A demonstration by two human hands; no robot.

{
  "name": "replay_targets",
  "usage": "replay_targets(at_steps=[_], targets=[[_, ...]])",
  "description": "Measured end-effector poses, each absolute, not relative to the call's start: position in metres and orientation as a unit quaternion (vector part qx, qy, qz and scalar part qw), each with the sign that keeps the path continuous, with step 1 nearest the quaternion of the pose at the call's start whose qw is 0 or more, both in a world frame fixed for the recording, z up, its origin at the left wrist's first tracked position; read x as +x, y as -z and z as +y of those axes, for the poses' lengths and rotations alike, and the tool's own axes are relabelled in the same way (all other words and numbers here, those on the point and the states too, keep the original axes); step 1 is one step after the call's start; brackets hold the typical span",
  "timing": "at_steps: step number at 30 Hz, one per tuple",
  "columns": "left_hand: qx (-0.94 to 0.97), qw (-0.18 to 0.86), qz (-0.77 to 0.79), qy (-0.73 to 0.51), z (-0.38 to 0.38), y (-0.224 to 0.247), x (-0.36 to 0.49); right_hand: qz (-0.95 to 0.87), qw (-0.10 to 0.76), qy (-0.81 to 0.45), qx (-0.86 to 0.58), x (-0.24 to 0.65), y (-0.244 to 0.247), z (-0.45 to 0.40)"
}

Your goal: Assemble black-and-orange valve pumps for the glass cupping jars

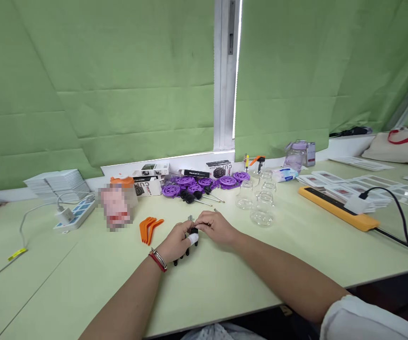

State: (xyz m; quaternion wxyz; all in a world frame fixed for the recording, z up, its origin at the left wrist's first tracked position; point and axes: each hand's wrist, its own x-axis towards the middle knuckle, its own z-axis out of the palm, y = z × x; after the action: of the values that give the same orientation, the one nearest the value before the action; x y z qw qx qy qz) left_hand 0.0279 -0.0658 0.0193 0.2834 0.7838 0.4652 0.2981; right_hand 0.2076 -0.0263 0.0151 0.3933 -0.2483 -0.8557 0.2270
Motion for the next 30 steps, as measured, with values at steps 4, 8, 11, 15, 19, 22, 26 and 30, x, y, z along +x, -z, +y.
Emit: replay_targets(at_steps=[4,8,11,15,19,22,26,30], targets=[[0.779,0.293,0.476,-0.285,-0.068,-0.022,0.028,-0.85,0.396,-0.222,-0.269,0.212,-0.015,-0.015],[0.755,0.321,0.501,-0.274,-0.071,-0.025,0.029,-0.782,0.409,-0.16,-0.442,0.229,-0.009,0.011],[0.75,0.33,0.506,-0.268,-0.072,-0.026,0.03,-0.75,0.322,-0.132,-0.562,0.245,-0.001,0.027],[0.746,0.347,0.502,-0.265,-0.073,-0.027,0.03,-0.771,0.232,-0.107,-0.583,0.251,0.007,0.035],[0.746,0.347,0.503,-0.266,-0.072,-0.026,0.03,-0.787,0.199,-0.082,-0.578,0.247,0.011,0.036],[0.745,0.35,0.495,-0.277,-0.071,-0.022,0.029,-0.794,0.181,-0.088,-0.574,0.246,0.01,0.033],[0.746,0.361,0.485,-0.278,-0.07,-0.019,0.028,-0.803,0.266,-0.128,-0.518,0.242,0.001,0.021],[0.764,0.335,0.472,-0.285,-0.069,-0.019,0.027,-0.816,0.383,-0.2,-0.384,0.227,-0.009,-0.002]])
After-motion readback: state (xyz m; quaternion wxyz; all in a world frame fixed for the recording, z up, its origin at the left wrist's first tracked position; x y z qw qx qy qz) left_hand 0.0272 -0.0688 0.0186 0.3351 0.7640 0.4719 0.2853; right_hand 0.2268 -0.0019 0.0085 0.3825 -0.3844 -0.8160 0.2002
